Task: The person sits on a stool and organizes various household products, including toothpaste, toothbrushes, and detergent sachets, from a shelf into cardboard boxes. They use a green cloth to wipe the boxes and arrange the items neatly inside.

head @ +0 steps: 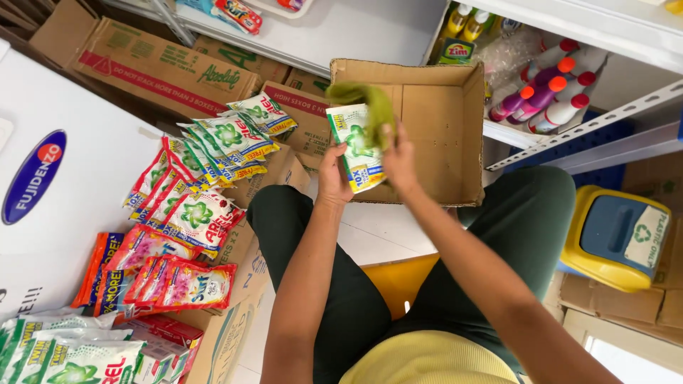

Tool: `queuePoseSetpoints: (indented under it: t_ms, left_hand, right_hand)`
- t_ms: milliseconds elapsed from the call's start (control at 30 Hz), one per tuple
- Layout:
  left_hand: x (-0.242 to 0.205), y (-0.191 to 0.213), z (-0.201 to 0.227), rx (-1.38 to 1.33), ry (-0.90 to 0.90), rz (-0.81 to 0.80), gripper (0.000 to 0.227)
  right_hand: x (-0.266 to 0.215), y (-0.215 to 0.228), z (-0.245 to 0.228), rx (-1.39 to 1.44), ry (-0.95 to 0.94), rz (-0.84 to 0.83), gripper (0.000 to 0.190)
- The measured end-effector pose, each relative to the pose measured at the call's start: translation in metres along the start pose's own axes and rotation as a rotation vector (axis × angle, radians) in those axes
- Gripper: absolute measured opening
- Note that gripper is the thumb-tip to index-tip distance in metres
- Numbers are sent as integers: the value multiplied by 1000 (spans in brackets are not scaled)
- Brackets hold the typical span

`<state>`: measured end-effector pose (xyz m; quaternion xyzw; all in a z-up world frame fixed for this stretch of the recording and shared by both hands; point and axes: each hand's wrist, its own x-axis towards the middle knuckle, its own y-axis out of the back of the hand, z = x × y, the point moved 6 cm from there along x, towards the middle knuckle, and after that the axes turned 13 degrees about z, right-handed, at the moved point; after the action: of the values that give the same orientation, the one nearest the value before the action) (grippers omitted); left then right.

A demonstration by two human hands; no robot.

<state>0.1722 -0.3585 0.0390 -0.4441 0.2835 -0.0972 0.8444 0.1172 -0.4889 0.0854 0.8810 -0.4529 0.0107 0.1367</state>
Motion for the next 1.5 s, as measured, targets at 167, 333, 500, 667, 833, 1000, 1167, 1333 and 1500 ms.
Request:
queuePoseSetpoints:
  t_ms: [167, 333, 500, 667, 833, 1000, 1167, 1333, 1500]
  left_hand:
    - [37, 40, -12, 150, -9, 17, 44]
    - [63, 63, -2, 251, -144, 64, 47]
    - [35, -21, 9, 956, -364, -131, 32]
    - [37, -126, -17, 1446, -632, -517, 22]
    - [113, -140, -69, 1933, -550, -574, 26]
    - [169, -152, -108, 2114, -431, -493, 29]
    - [246, -130, -135, 2226, -745, -477, 35]
    - [232, -139, -137, 2224, -1031, -471, 29]
    - [216, -142, -118, 2007, -979, -194, 22]
  right_hand:
    - [90, 76, 37, -752, 168, -2, 60]
    - [154, 158, 66, -1085, 226, 64, 83]
    - [160, 154, 154, -940, 15, -244, 76]
    - [157, 142, 124, -840, -5, -231, 66]
    - [192, 177, 75, -557, -30, 112, 43]
    - [198, 190, 56, -74, -47, 277, 38]
    - [209, 192, 57, 115, -31, 305, 25]
    - [192, 164, 33, 241, -100, 228, 23]
    - [155, 124, 37, 264, -408, 47, 19]
